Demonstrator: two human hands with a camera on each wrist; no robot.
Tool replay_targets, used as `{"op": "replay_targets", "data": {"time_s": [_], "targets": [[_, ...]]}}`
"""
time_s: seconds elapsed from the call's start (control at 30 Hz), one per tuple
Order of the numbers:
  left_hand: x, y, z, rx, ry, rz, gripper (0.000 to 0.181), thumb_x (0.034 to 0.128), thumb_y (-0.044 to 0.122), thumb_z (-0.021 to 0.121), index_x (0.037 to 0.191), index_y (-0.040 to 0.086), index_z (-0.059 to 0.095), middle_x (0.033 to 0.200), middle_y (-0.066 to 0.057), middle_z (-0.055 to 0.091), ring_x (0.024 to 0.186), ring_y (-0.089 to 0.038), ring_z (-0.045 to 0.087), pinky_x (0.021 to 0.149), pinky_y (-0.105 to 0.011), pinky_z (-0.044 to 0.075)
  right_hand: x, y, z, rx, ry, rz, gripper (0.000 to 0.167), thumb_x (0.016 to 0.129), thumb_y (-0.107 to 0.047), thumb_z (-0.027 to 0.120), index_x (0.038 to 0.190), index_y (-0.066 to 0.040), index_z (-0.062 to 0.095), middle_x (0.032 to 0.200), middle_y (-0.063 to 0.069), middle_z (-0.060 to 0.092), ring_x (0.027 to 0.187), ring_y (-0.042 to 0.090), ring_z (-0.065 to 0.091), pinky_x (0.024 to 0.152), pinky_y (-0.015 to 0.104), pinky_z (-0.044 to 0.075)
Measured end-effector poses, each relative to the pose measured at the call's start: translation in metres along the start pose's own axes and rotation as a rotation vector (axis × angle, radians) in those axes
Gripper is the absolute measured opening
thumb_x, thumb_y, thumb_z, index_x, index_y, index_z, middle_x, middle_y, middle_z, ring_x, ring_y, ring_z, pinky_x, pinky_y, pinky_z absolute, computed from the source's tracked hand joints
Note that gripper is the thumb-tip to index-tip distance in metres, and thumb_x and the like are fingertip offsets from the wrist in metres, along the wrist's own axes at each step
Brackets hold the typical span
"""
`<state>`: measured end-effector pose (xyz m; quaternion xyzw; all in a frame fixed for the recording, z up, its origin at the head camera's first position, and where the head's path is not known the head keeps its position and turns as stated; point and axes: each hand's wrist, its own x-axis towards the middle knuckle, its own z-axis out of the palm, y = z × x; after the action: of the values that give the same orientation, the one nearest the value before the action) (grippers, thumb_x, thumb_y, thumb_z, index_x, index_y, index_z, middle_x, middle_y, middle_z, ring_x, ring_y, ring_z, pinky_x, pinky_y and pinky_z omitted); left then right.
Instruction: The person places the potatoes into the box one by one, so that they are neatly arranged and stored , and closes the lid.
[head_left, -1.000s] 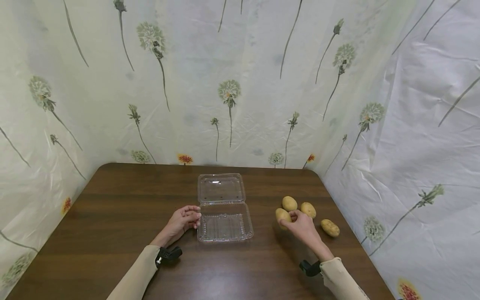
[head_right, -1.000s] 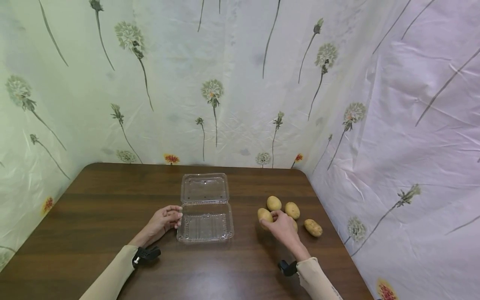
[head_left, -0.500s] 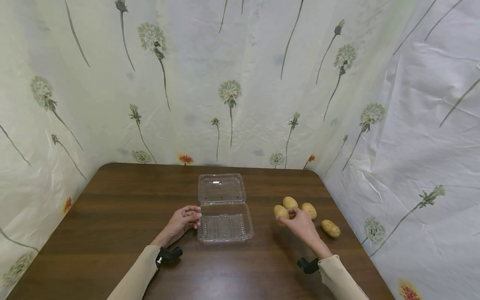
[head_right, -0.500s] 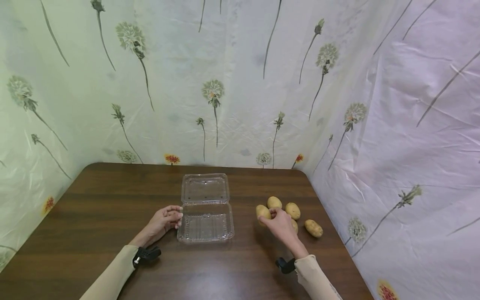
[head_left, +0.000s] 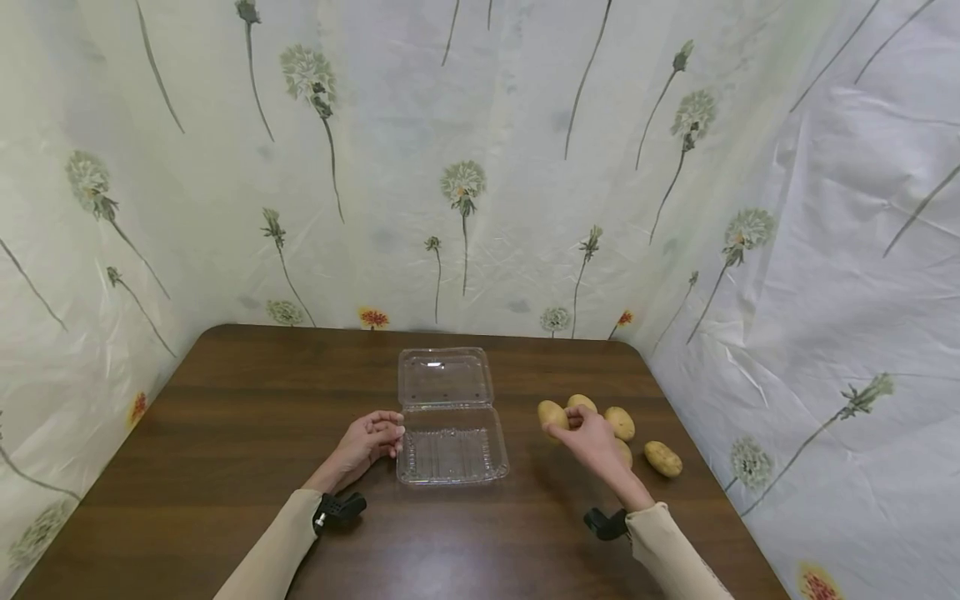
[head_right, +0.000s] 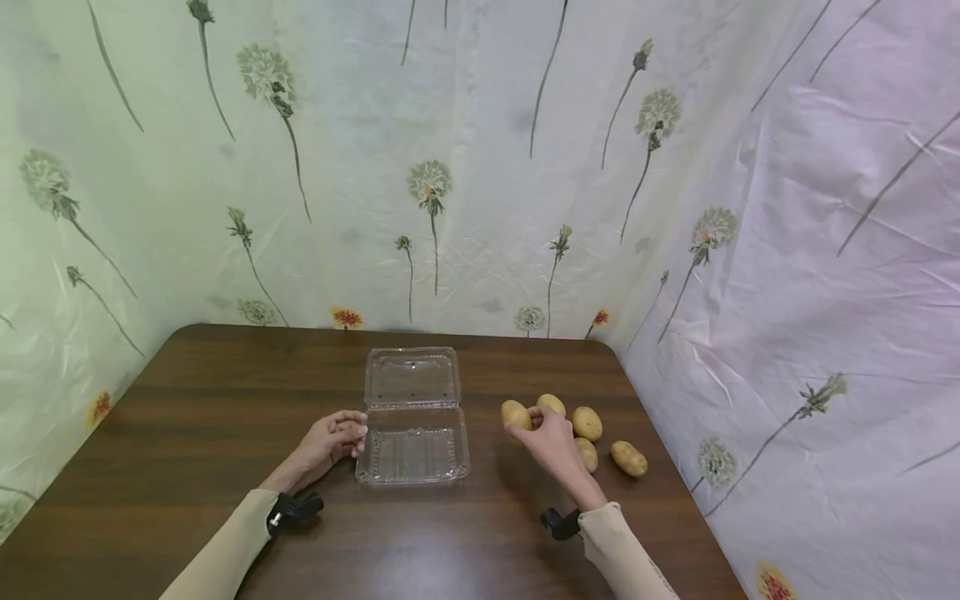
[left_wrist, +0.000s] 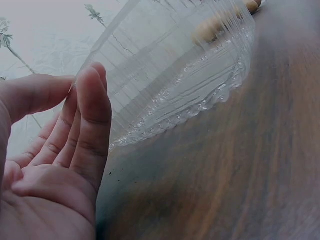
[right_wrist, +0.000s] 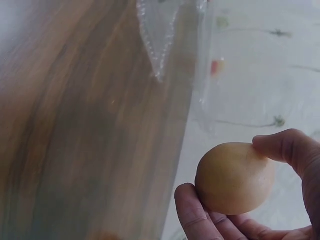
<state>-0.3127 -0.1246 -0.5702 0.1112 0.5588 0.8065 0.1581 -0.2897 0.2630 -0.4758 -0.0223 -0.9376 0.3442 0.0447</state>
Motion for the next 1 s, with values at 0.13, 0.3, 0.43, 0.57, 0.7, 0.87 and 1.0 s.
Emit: {"op": "replay_targets", "data": {"time_s": [0.13,0.3,0.43,0.57,0.7,0.87,1.0], "targets": [[0.0,-0.001,0.0,0.002,0.005,-0.003,0.029,0.0948,0.002,0.058,0.119,-0.005,0.045,0.081,0.003,0.067,0.068,-0.011,0.063,0.062,-0.022,0.052,0.002,-0.007,0.004,0.029,0.015,-0.005,0.053,0.081,-0.04,0.075,0.114,0.0,0.061,0.111,0.017,0.068,0.105,0.031,0.064,0.085,0.043,0.053],[0.0,-0.003,0.0,0.017,0.007,0.005,0.026,0.0947,0.002,0.058,0.117,-0.003,0.046,0.081,0.003,0.067,0.068,-0.01,0.063,0.061,-0.022,0.052,0.005,-0.017,0.01,0.071,0.005,-0.018,0.056,0.081,-0.04,0.075,0.116,0.0,0.06,0.112,0.016,0.066,0.104,0.03,0.064,0.085,0.041,0.054],[0.001,-0.003,0.0,0.018,0.008,0.008,0.03,0.0948,0.003,0.058,0.12,-0.006,0.044,0.081,0.003,0.066,0.069,-0.01,0.063,0.061,-0.022,0.052,0.009,-0.027,0.013,0.1,-0.012,-0.022,0.056,0.081,-0.04,0.075,0.117,-0.001,0.059,0.112,0.016,0.065,0.103,0.028,0.064,0.083,0.038,0.054],[0.001,-0.003,0.0,0.021,0.012,0.009,0.033,0.095,0.003,0.058,0.122,-0.009,0.043,0.081,0.003,0.066,0.069,-0.01,0.063,0.061,-0.022,0.052,0.011,-0.035,0.016,0.114,-0.031,-0.015,0.06,0.081,-0.044,0.073,0.12,-0.002,0.058,0.115,0.016,0.064,0.105,0.028,0.063,0.084,0.039,0.054],[0.001,-0.003,-0.001,0.026,0.009,0.013,0.032,0.0947,0.004,0.059,0.12,-0.008,0.044,0.081,0.003,0.066,0.069,-0.01,0.063,0.061,-0.022,0.052,0.012,-0.043,0.019,0.131,-0.032,-0.013,0.061,0.081,-0.046,0.074,0.121,-0.003,0.057,0.116,0.015,0.064,0.106,0.027,0.063,0.087,0.04,0.053],[0.001,-0.003,-0.001,0.022,0.006,0.018,0.029,0.0948,0.003,0.058,0.119,-0.006,0.046,0.082,0.002,0.066,0.069,-0.01,0.063,0.061,-0.022,0.052,0.013,-0.051,0.022,0.156,-0.024,-0.039,0.058,0.08,-0.043,0.075,0.119,-0.003,0.059,0.113,0.015,0.065,0.103,0.027,0.064,0.086,0.04,0.053],[0.002,-0.003,-0.002,0.037,0.004,0.026,0.028,0.0952,0.004,0.058,0.119,-0.005,0.046,0.082,0.003,0.066,0.069,-0.01,0.063,0.062,-0.022,0.052,0.014,-0.058,0.023,0.164,-0.013,-0.058,0.056,0.08,-0.042,0.076,0.117,-0.003,0.061,0.111,0.015,0.067,0.101,0.026,0.065,0.086,0.04,0.053]]}}
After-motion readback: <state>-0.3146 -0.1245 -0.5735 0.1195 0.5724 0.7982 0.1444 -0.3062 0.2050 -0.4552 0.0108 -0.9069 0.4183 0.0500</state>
